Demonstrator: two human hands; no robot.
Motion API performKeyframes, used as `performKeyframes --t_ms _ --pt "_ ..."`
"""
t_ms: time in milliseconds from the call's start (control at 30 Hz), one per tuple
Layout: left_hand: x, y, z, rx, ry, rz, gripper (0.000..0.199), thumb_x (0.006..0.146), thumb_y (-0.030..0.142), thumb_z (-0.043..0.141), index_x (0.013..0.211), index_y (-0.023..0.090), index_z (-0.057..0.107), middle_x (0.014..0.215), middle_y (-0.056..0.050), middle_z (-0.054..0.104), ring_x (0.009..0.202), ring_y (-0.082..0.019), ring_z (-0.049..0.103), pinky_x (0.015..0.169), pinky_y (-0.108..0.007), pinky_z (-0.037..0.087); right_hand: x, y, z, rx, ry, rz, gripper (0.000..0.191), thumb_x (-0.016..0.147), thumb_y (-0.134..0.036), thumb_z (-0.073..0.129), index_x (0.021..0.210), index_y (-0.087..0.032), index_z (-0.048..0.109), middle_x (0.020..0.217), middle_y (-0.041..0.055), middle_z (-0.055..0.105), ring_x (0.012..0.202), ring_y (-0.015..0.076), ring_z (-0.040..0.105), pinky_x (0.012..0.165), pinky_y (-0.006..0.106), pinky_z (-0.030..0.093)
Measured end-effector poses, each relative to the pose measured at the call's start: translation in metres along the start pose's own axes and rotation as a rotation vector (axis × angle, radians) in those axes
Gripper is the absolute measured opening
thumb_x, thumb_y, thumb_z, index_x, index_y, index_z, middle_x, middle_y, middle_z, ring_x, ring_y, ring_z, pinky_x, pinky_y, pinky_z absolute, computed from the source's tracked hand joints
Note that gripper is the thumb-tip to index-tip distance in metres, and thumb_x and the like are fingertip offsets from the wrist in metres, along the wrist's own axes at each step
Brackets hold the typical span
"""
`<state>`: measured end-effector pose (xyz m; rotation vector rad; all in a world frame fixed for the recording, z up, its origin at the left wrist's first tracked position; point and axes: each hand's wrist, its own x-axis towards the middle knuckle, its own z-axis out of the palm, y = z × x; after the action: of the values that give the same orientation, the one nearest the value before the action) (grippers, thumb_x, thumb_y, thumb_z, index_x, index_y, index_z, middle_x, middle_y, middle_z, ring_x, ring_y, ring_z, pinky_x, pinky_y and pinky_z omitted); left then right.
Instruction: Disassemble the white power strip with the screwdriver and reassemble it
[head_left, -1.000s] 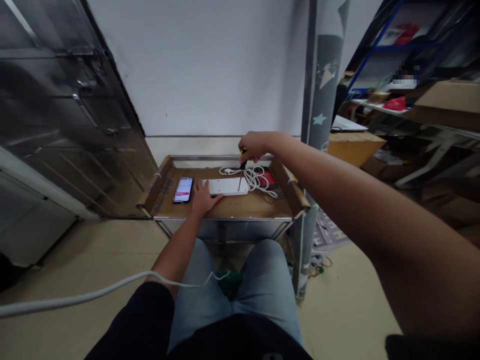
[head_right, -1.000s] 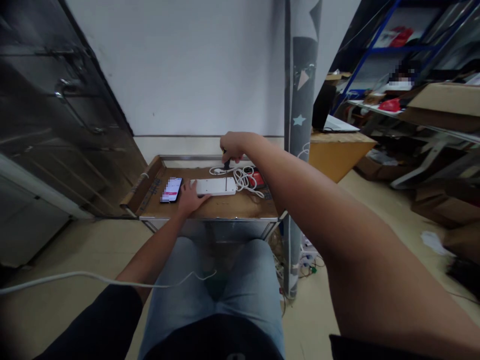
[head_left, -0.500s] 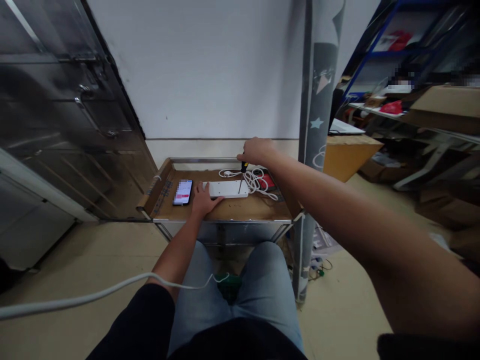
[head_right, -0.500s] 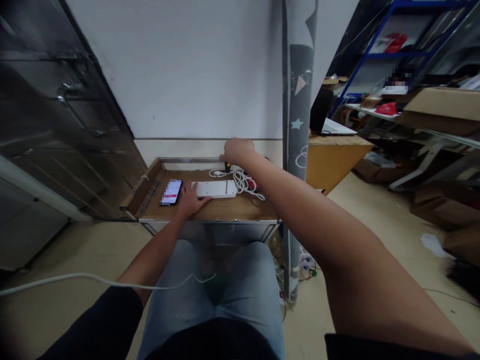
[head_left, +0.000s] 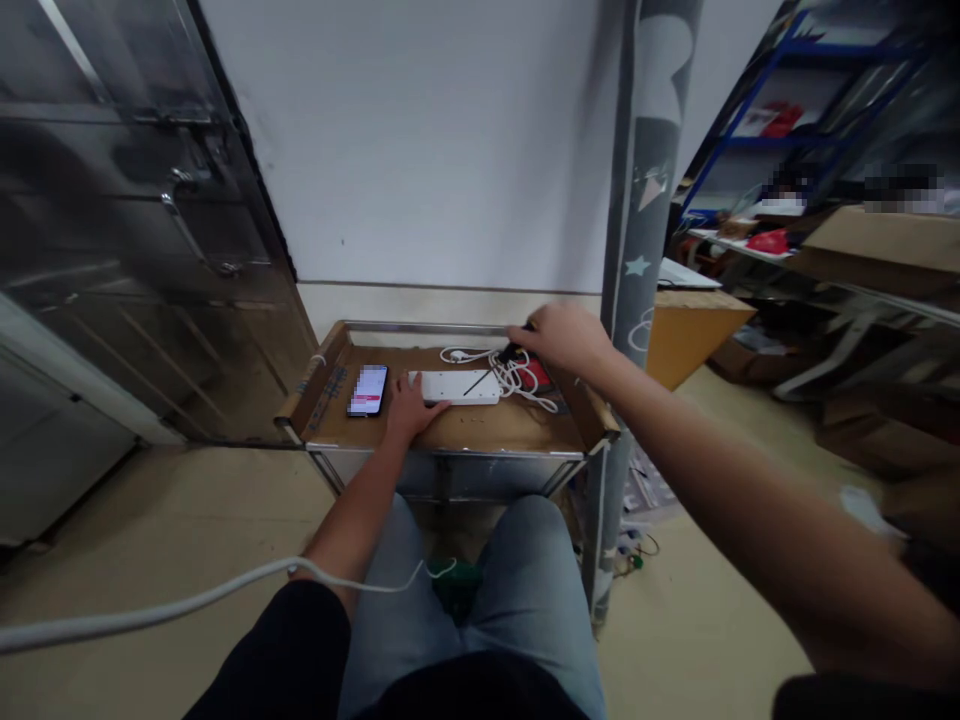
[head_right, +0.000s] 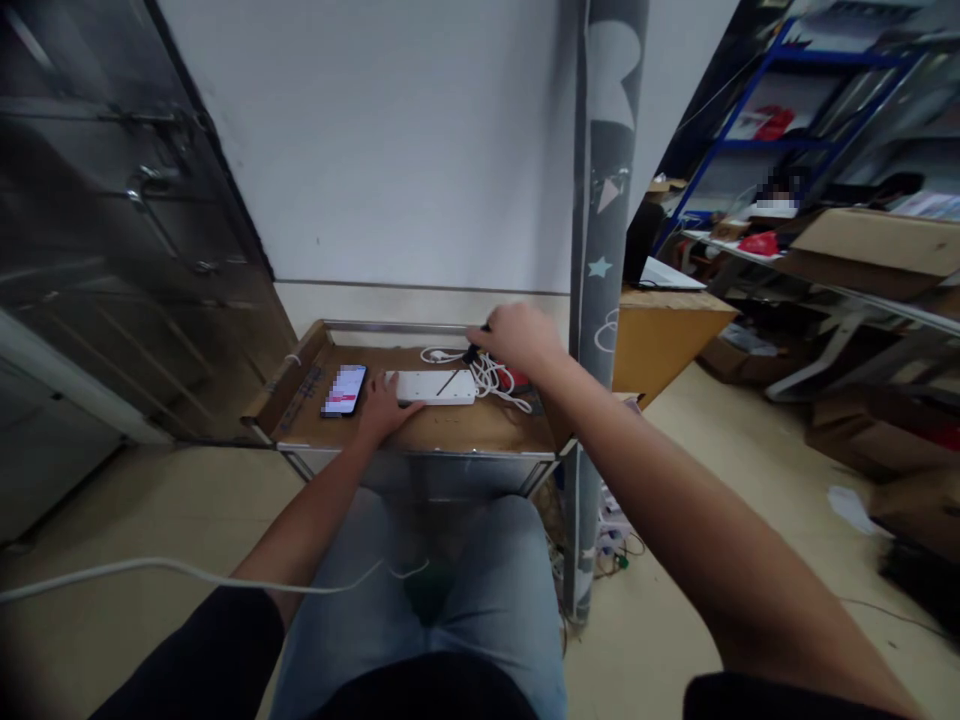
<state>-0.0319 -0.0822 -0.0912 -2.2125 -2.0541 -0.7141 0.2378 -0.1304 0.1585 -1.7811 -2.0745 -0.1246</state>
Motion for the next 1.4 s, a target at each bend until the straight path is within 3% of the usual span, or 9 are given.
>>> performKeyframes --t_ms 100,200,300,400,567,1000,1400 --pt "0.0 -0.001 -0.001 -0.001 0.003 0.0 0.108 0.086 0.085 0.057 0.159 0.007 0.046 0.165 -0.027 0.04 0.149 -0.047 0.04 0.122 -0.054 0.04 -0.077 0.021 0.021 0.315 0.168 0.164 0.06 0.091 -0.073 0.051 0.077 -0.017 0.068 0.065 0.0079 0.066 0.064 0.0183 0.061 0.064 0.03 0.046" --pt "-0.001 -0.002 0.0 -0.001 0.02 0.015 0.104 0.088 0.083 0.056 0.159 0.007 0.047 0.164 -0.027 0.041 0.149 -0.048 0.04 0.122 -0.055 0.04 -0.164 0.035 0.069 0.634 0.311 0.372 0.068 0.094 -0.082 0.03 0.083 -0.021 0.057 0.054 0.0017 0.059 0.046 0.0159 0.053 0.048 0.029 0.043" --pt "-0.001 -0.003 0.001 0.003 0.028 0.025 0.103 0.089 0.081 0.056 0.159 0.007 0.046 0.164 -0.027 0.04 0.148 -0.048 0.04 0.123 -0.055 0.039 -0.232 0.035 0.116 0.838 0.406 0.539 0.063 0.091 -0.084 0.037 0.087 -0.023 0.051 0.055 0.0003 0.061 0.041 0.0172 0.055 0.043 0.03 0.045" --pt "0.0 -0.004 0.001 0.01 0.027 0.031 0.102 0.089 0.08 0.057 0.159 0.007 0.046 0.164 -0.028 0.04 0.148 -0.047 0.04 0.123 -0.055 0.038 -0.265 0.029 0.141 0.939 0.448 0.642 0.059 0.088 -0.08 0.053 0.09 -0.021 0.056 0.058 0.0014 0.064 0.046 0.0183 0.06 0.047 0.031 0.05" --pt "0.0 -0.004 0.002 0.017 0.033 0.045 0.101 0.09 0.08 0.056 0.158 0.007 0.045 0.163 -0.028 0.041 0.149 -0.047 0.039 0.124 -0.055 0.037 -0.264 0.022 0.148 0.967 0.473 0.679 0.055 0.08 -0.073 0.072 0.091 -0.019 0.063 0.057 0.0012 0.065 0.053 0.0177 0.062 0.054 0.029 0.049" --pt "-0.001 -0.004 0.001 0.025 0.039 0.043 0.101 0.09 0.082 0.053 0.158 0.008 0.046 0.163 -0.027 0.041 0.149 -0.046 0.04 0.123 -0.054 0.038 -0.273 0.009 0.194 0.971 0.409 0.615 0.054 0.075 -0.069 0.078 0.087 -0.018 0.067 0.068 0.0017 0.068 0.061 0.0156 0.062 0.059 0.028 0.051" --pt "0.0 -0.004 0.002 0.025 0.027 0.039 0.101 0.09 0.082 0.053 0.158 0.007 0.045 0.163 -0.027 0.041 0.149 -0.047 0.039 0.123 -0.054 0.037 -0.272 0.006 0.2 0.987 0.385 0.603 0.052 0.079 -0.067 0.076 0.091 -0.018 0.064 0.069 0.0006 0.067 0.062 0.0153 0.062 0.062 0.027 0.051"
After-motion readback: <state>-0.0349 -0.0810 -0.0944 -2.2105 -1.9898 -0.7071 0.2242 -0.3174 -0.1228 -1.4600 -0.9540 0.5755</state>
